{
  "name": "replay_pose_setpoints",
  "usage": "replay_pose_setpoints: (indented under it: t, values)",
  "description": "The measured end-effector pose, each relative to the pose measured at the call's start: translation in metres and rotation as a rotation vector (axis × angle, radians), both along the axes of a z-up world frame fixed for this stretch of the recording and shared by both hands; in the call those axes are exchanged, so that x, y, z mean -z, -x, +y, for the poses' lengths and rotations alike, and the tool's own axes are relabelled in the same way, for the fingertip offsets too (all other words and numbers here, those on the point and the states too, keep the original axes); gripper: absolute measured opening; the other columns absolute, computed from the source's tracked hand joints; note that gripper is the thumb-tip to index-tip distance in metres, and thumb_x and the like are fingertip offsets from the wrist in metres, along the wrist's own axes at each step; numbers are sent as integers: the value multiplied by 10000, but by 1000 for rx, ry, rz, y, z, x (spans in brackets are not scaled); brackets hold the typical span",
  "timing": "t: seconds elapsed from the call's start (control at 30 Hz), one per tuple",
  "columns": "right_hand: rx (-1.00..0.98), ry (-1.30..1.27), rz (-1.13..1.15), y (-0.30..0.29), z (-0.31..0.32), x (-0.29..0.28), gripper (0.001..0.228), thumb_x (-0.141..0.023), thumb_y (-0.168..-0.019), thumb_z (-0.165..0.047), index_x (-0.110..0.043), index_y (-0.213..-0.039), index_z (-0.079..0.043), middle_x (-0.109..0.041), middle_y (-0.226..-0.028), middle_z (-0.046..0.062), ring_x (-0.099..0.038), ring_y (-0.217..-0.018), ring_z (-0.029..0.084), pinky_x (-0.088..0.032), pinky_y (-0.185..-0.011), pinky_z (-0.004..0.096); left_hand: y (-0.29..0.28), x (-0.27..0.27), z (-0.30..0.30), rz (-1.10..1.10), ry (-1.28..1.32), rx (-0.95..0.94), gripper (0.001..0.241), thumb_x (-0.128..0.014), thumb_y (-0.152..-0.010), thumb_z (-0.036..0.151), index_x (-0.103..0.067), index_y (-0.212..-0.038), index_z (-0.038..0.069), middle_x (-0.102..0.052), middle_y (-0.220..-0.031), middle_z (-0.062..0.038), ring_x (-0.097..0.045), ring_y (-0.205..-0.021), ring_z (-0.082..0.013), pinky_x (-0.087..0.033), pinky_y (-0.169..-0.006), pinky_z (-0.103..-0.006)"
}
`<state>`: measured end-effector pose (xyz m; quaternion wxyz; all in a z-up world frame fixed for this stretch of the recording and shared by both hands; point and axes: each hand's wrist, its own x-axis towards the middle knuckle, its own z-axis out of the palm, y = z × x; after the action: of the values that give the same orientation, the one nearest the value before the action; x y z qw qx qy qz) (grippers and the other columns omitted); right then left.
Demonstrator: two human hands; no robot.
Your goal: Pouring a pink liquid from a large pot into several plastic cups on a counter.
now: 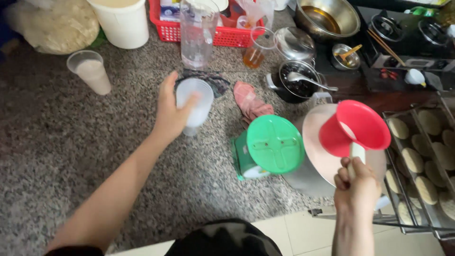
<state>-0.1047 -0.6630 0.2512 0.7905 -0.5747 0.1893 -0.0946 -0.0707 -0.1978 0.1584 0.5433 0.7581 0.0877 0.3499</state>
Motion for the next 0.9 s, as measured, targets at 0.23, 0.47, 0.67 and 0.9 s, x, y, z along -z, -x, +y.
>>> replay_pose_setpoints:
  t: [0.23,0.47,0.67,0.9]
  values:
    - [-155,50,-96,22,-19,-9,128,-550,-1028,-110,-543,-1113,-15,-589,-900,65,-361,-535,66,-260,-475,230,3,-36,-24,325,-500,-40,1229,-943,-644,505,-318,-1506,-109,-421,-1422,-299,-420,-1313,-473,-354,-1111,-525]
    - [-213,104,-24,32,-37,-24,289,-540,-995,-127,-550,-1250,9,-608,-889,65,-419,-526,87,-289,-454,244,-18,-58,-18,534,-484,-102,1235,-935,-634,449,-277,-1560,-35,-404,-1484,-261,-369,-1375,-453,-329,-1130,-545]
    - [-282,48,-32,29,-67,-15,306,-554,-990,-123,-543,-1255,29,-614,-873,66,-427,-528,84,-303,-456,244,-22,-75,-14,400,-531,-175,1266,-946,-686,408,-211,-1602,-67,-402,-1505,-300,-412,-1389,-468,-338,-1164,-507]
    - [-292,59,6,29,-96,-16,330,-576,-974,-119,-539,-1279,3,-616,-861,52,-435,-521,76,-324,-452,243,57,-169,-136,-177,-730,-274,1087,-931,-829,179,-157,-1571,2,-411,-1494,-246,-479,-1409,-413,-425,-1196,-496]
